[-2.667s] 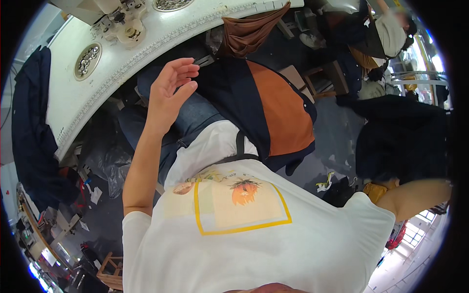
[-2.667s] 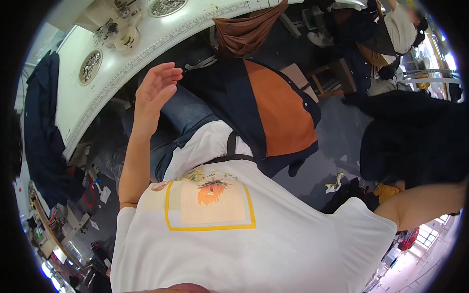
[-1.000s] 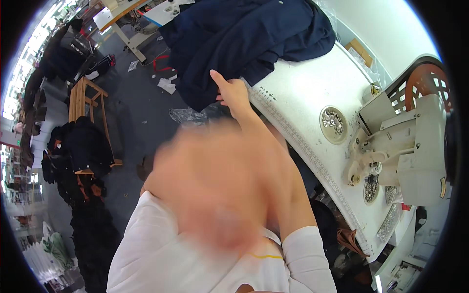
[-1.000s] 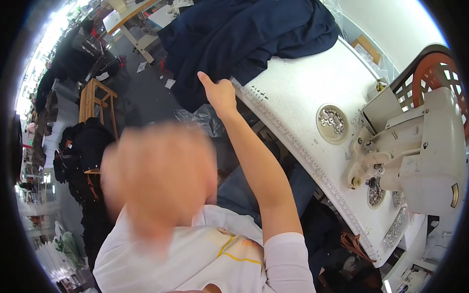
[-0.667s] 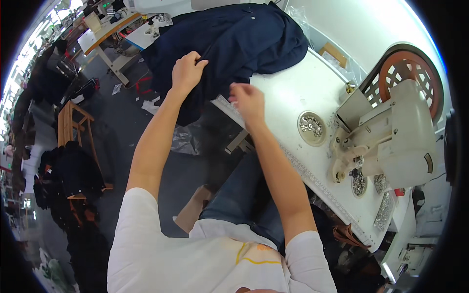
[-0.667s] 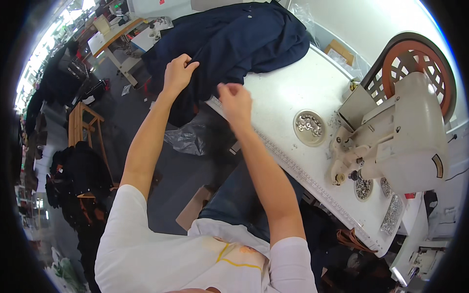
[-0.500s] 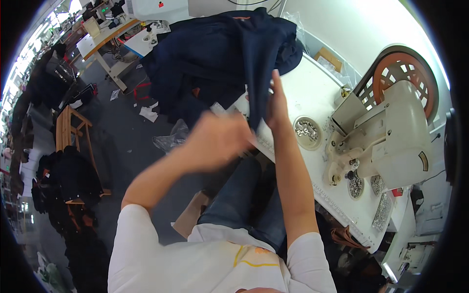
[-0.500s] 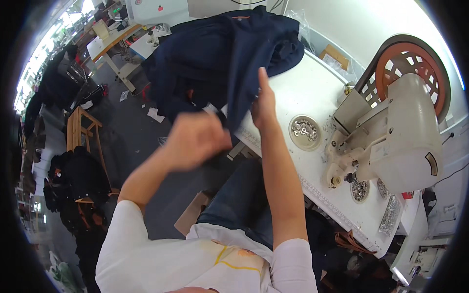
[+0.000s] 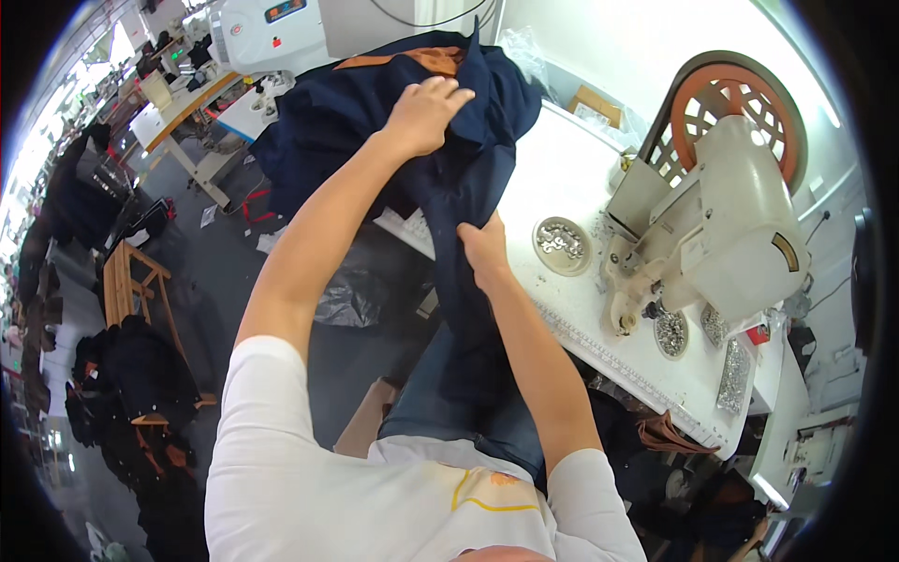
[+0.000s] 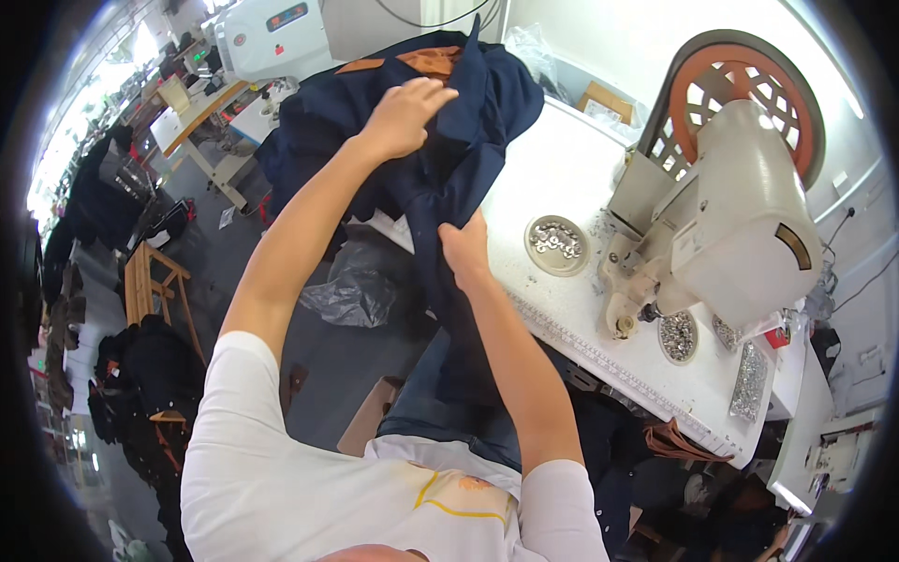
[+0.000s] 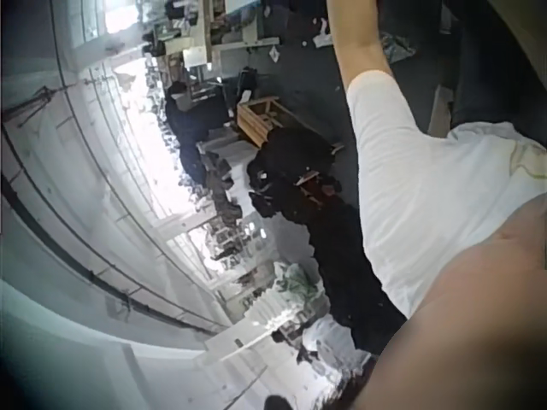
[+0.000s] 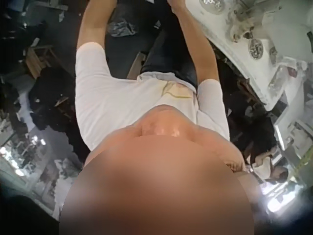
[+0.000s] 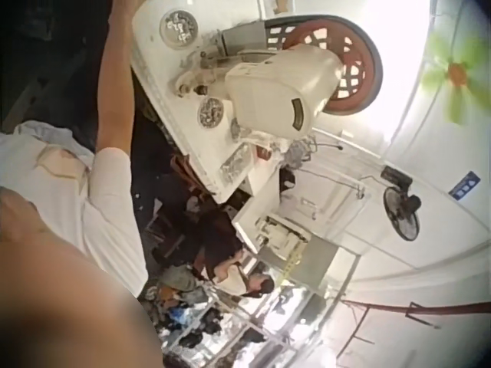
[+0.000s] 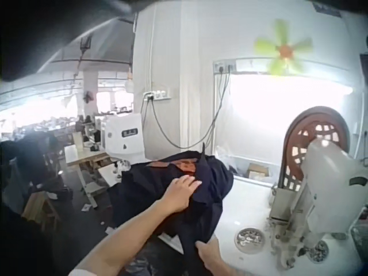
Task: Using a mechanical press machine to attach grommets or snaps to different pieces of clothing.
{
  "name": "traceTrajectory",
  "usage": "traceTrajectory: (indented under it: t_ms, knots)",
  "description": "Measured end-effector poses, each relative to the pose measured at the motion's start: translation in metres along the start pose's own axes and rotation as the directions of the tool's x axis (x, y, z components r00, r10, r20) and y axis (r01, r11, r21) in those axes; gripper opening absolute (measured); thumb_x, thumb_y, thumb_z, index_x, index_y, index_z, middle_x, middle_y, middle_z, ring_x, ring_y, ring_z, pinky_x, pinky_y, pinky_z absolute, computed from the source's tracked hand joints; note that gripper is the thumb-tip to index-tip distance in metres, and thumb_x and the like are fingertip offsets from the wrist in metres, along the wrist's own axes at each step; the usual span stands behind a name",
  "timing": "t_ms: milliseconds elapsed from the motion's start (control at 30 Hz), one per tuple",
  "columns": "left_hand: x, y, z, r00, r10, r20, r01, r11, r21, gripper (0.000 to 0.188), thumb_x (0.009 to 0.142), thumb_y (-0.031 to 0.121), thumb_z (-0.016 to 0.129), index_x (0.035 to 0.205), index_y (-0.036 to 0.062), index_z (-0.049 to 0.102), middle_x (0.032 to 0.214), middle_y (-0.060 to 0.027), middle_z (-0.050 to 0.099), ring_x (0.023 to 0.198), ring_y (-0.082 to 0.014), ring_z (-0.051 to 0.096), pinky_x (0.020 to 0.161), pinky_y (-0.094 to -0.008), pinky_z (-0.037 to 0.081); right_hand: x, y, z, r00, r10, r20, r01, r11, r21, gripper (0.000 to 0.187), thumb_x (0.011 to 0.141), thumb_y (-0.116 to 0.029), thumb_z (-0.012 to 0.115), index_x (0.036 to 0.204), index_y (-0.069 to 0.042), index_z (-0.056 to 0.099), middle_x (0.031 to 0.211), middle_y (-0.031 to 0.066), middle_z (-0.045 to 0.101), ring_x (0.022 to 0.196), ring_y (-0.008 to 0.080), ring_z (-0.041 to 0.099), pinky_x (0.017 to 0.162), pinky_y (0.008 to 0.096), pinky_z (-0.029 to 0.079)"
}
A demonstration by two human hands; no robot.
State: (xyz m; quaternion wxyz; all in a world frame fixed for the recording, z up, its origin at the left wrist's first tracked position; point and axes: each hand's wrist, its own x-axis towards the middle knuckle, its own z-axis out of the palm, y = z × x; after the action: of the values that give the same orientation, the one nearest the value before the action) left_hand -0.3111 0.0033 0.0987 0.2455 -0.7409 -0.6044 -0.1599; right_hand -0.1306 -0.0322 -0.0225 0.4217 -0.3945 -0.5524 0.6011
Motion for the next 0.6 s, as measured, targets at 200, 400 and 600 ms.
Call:
traceTrajectory:
  t_ms: [200,400,600]
  knots:
    - [0.026,-0.004,0.068,0.918,-0.317,0.239,0.249,0.929,0.275,0.046,0.074,0.013,0.067,0.119,0.0122,0.057,0.120,-0.0092,0.058,0.124,-0.0279,0.044,0.099,-0.0435,0.036,-0.012,-0.003,-0.012,0.985,-0.171,-0.008,0.170,0.979,-0.109,0.056,0.071,0.006,0.051,0.126,0.004,0.047,0.110,0.0155,0.062,0.095,0.0244,0.061,0.086,0.0307,0.047]
    - [0.026,-0.017,0.021,0.990,-0.112,0.089,0.116,0.992,-0.041,0.024,0.080,0.029,0.060,0.085,0.0081,0.069,0.095,-0.0164,0.066,0.093,-0.0350,0.063,0.082,-0.0451,0.048,-0.034,-0.061,-0.014,0.871,-0.491,-0.012,0.475,0.849,-0.233,0.046,0.071,0.006,0.049,0.116,0.004,0.056,0.101,0.0173,0.067,0.099,0.0268,0.063,0.088,0.0318,0.046]
    - [0.010,-0.081,-0.175,0.766,-0.550,-0.333,0.224,0.714,-0.664,0.036,0.088,0.032,0.059,0.096,-0.0024,0.065,0.081,-0.0104,0.067,0.071,-0.0162,0.065,0.069,-0.0315,0.049,-0.077,-0.165,-0.023,0.761,-0.648,-0.034,0.640,0.758,-0.128,0.034,0.073,0.003,0.054,0.106,0.007,0.060,0.090,0.0087,0.067,0.080,0.0143,0.061,0.073,0.0261,0.048]
